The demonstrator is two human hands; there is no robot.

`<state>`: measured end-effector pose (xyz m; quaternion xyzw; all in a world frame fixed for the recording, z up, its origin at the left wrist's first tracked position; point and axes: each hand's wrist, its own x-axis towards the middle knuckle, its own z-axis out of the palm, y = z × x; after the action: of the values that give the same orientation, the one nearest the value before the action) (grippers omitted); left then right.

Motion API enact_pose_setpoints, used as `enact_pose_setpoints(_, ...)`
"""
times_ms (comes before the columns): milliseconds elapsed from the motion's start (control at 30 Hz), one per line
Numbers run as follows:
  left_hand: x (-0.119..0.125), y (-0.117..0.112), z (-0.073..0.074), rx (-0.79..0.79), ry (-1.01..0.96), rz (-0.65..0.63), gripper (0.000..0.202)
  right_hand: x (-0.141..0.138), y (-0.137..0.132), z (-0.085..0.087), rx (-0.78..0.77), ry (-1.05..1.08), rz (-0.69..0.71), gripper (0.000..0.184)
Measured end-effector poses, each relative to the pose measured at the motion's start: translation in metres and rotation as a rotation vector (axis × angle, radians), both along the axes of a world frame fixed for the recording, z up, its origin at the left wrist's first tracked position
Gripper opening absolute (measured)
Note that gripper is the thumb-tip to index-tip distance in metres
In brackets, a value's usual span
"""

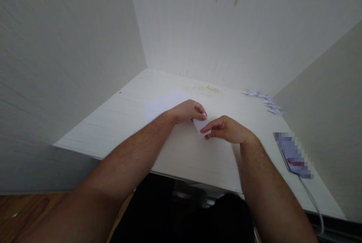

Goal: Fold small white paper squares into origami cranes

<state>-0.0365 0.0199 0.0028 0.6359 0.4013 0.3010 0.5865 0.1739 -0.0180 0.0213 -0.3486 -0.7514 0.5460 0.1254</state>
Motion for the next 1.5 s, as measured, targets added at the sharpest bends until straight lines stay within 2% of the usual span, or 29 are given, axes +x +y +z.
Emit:
enact_pose_setpoints(100,-0.001,0.0,-0.001,0.022,-0.006,-0.009,0.019,-0.002,0.001,0.0,0.021,0.036,0.006,0.022)
enact_pose_setpoints(167,0.0,0.001,-0.002,0.047,0.006,-0.004,0.019,-0.005,0.003,-0.001,0.069,0.073,-0.109,0.021)
enact_pose_setpoints(300,0.004,0.002,-0.006,0.144,0.042,0.099,0.014,-0.011,0.006,-0.004,0.177,0.137,-0.397,0.023)
enact_pose_setpoints(467,0.01,0.002,-0.005,0.164,0.022,0.18,0.012,-0.011,0.011,-0.01,0.239,0.147,-0.509,0.024)
enact_pose_setpoints(633,0.008,0.001,-0.002,0.188,0.026,0.16,0.014,-0.007,0.015,-0.012,0.266,0.124,-0.629,0.021)
enact_pose_setpoints(967,0.01,0.0,-0.002,0.176,0.059,0.164,0.012,-0.006,0.016,-0.012,0.333,0.033,-0.667,0.018)
enact_pose_setpoints(1500,0.013,-0.005,0.006,0.164,0.043,0.162,0.009,-0.009,0.015,-0.01,0.341,-0.016,-0.685,0.02)
